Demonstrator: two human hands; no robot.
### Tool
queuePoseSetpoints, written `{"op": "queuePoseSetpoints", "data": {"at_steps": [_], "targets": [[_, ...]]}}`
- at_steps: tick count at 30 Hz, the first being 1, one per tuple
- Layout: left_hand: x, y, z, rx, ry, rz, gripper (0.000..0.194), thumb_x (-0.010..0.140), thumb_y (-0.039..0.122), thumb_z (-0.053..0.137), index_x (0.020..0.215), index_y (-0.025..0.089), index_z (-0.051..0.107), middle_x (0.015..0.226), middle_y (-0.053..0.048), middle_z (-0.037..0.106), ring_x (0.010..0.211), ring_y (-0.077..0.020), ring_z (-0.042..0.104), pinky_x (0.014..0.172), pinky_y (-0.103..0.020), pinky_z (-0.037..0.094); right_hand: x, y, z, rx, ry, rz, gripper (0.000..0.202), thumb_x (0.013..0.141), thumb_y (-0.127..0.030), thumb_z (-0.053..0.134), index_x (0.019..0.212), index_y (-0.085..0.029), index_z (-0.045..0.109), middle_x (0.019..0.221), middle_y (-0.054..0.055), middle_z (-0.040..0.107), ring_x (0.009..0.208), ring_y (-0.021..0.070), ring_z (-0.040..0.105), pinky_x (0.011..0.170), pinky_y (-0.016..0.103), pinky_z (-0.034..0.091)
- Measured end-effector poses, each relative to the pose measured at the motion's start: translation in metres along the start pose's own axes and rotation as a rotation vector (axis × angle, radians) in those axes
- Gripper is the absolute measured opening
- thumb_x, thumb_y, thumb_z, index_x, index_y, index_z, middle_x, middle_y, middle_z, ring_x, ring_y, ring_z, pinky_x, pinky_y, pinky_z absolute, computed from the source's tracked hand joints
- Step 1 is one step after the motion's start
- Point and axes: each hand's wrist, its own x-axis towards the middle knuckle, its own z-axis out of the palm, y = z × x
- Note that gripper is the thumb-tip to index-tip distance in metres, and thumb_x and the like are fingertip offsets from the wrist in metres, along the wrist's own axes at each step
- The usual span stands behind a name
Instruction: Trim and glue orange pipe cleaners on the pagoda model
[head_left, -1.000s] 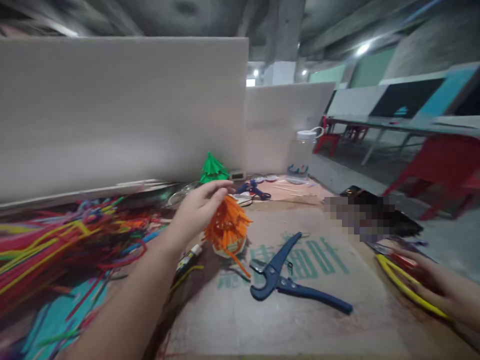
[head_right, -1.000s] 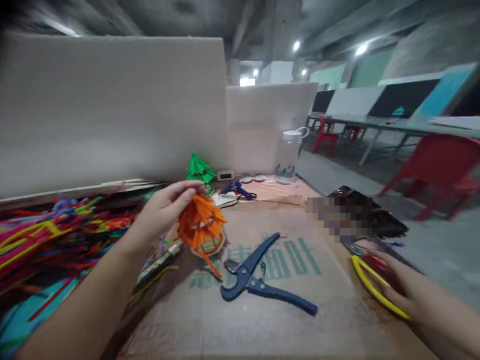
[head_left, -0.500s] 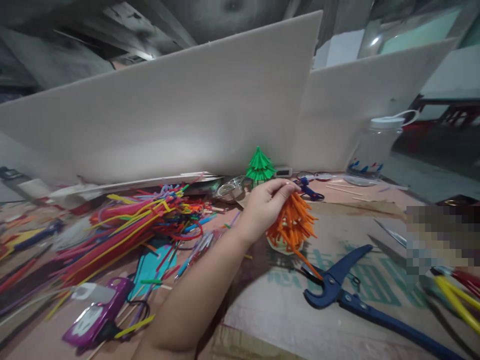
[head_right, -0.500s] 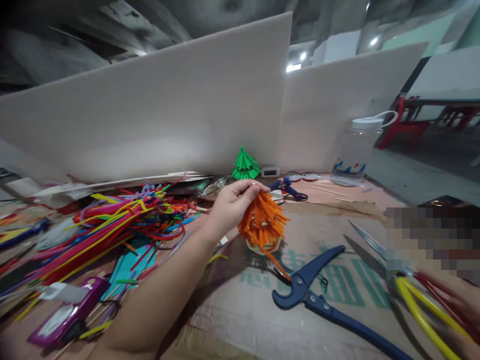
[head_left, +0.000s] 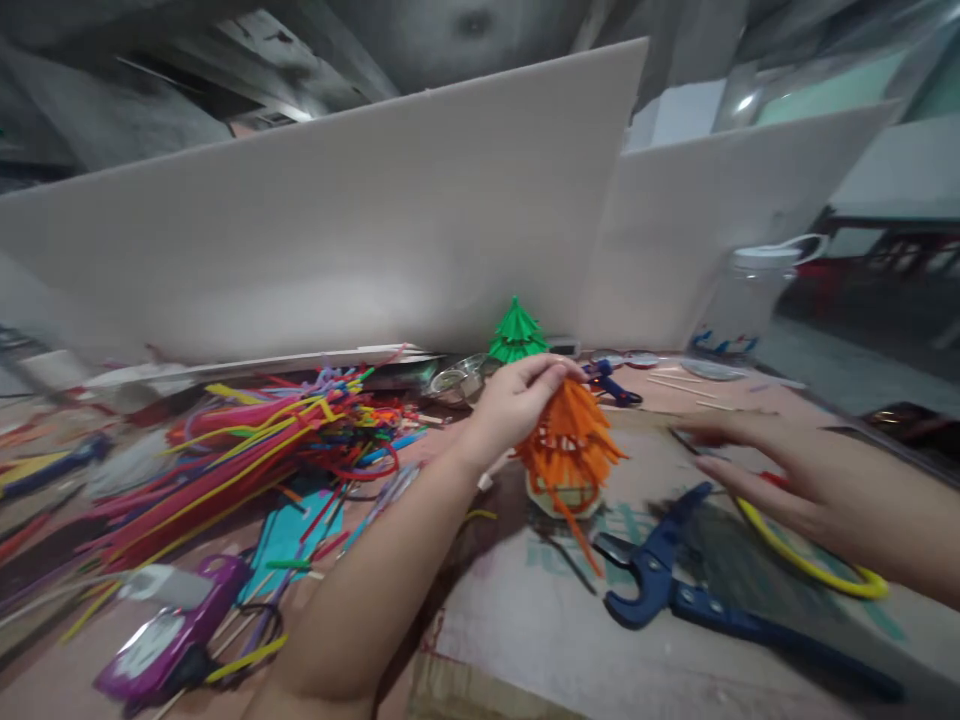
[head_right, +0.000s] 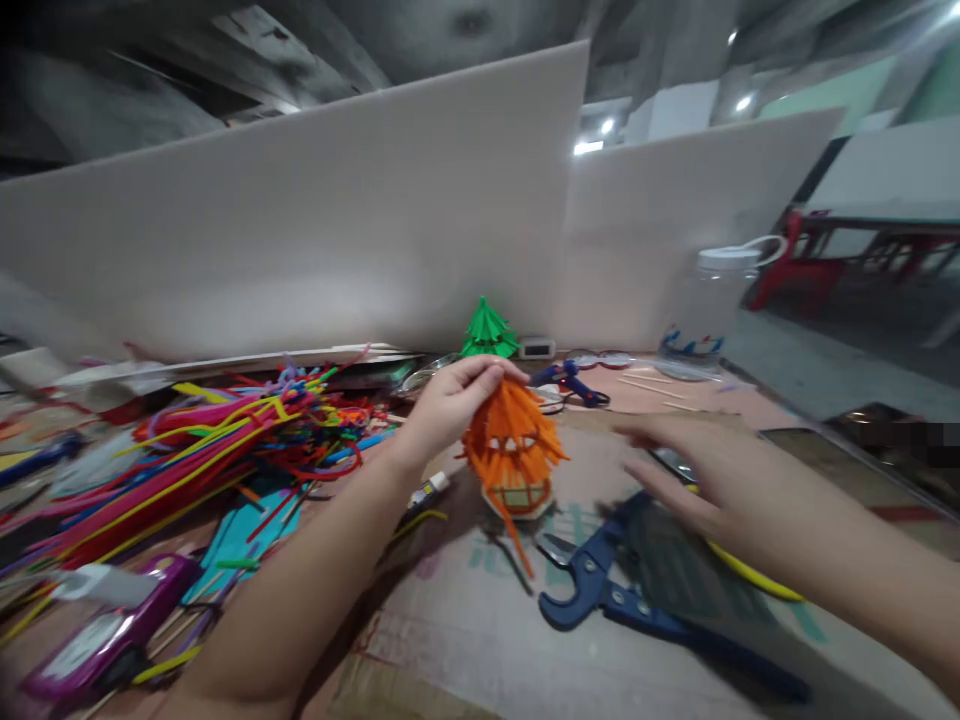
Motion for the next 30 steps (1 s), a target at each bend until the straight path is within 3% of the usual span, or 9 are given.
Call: {"op": "queuePoseSetpoints", "data": {"at_steps": [2,5,10,14,16,19,22,26,30], "targets": [[0.002,-0.002,-0.003,-0.033,-0.011,-0.012,0.03,0.096,0.037,0.053,0.095,0.016,0.075,0.101,-0.007,0.073,0.089,-0.0165,0.065,0.081,-0.025,0.047,0.03,-0.034,-0.006,0.032,-0.042,-0.079,0.037,0.092,-0.051,0.054,0.117,-0.028,0.068,0.123,0.009,0.071,0.114,0.032,0.064,0.098,0.049,0.05],[0.003,-0.004,-0.005,-0.093,-0.02,-0.04,0.031,0.094,0.04,0.056,0.098,0.016,0.075,0.1,-0.007,0.074,0.085,-0.0151,0.064,0.077,-0.024,0.047,0.061,-0.056,0.001,0.201,-0.089,-0.015,0.036,0.094,-0.046,0.052,0.121,-0.024,0.064,0.117,0.009,0.072,0.104,0.0266,0.068,0.085,0.039,0.055],[-0.001,0.003,-0.018,-0.029,-0.176,-0.054,0.038,0.093,0.044,0.059,0.117,0.018,0.071,0.117,-0.011,0.072,0.101,-0.02,0.066,0.086,-0.029,0.05,0.067,-0.054,0.016,0.348,-0.154,-0.014,0.023,0.093,-0.039,0.055,0.104,-0.02,0.063,0.099,0.008,0.073,0.088,0.0214,0.069,0.075,0.034,0.054],[-0.005,0.008,-0.029,0.043,-0.293,-0.076,0.039,0.091,0.043,0.062,0.122,0.02,0.069,0.119,-0.011,0.071,0.103,-0.0216,0.066,0.087,-0.032,0.052,0.058,-0.044,0.004,0.311,-0.169,-0.02,0.027,0.094,-0.041,0.053,0.106,-0.02,0.065,0.1,0.008,0.073,0.09,0.0219,0.068,0.076,0.034,0.052],[-0.006,0.008,-0.028,0.046,-0.239,-0.093,0.036,0.089,0.043,0.064,0.115,0.02,0.072,0.111,-0.009,0.073,0.096,-0.0198,0.068,0.083,-0.03,0.053,0.052,-0.035,-0.007,0.281,-0.164,0.022,0.029,0.094,-0.043,0.05,0.104,-0.021,0.067,0.101,0.007,0.073,0.09,0.0225,0.068,0.077,0.034,0.052],[-0.006,0.008,-0.022,0.099,-0.059,-0.074,0.03,0.088,0.043,0.064,0.104,0.019,0.075,0.103,-0.007,0.073,0.091,-0.0179,0.067,0.079,-0.027,0.052,0.037,-0.016,-0.02,0.219,-0.204,0.052,0.03,0.094,-0.042,0.049,0.099,-0.021,0.069,0.099,0.006,0.074,0.089,0.0235,0.068,0.077,0.036,0.052],[-0.005,0.01,-0.015,0.142,0.064,-0.014,0.026,0.086,0.04,0.066,0.096,0.017,0.075,0.105,-0.008,0.072,0.096,-0.019,0.066,0.083,-0.027,0.051,0.016,-0.005,-0.02,0.136,-0.197,0.084,0.029,0.092,-0.041,0.051,0.097,-0.021,0.072,0.096,0.007,0.075,0.087,0.0245,0.068,0.078,0.037,0.053],[-0.005,0.012,-0.006,0.198,0.119,0.016,0.023,0.087,0.037,0.065,0.091,0.017,0.074,0.101,-0.007,0.071,0.096,-0.0192,0.065,0.085,-0.027,0.049,-0.002,-0.023,-0.003,0.105,-0.153,0.102,0.034,0.094,-0.043,0.052,0.112,-0.022,0.071,0.109,0.009,0.075,0.098,0.0258,0.069,0.086,0.039,0.053],[-0.003,0.008,-0.004,0.218,0.141,-0.017,0.027,0.09,0.038,0.062,0.1,0.016,0.072,0.108,-0.008,0.072,0.1,-0.0188,0.065,0.088,-0.027,0.048,0.001,-0.045,0.014,0.187,-0.234,0.077,0.034,0.096,-0.042,0.05,0.118,-0.023,0.068,0.117,0.009,0.073,0.102,0.025,0.069,0.086,0.037,0.053]]}}
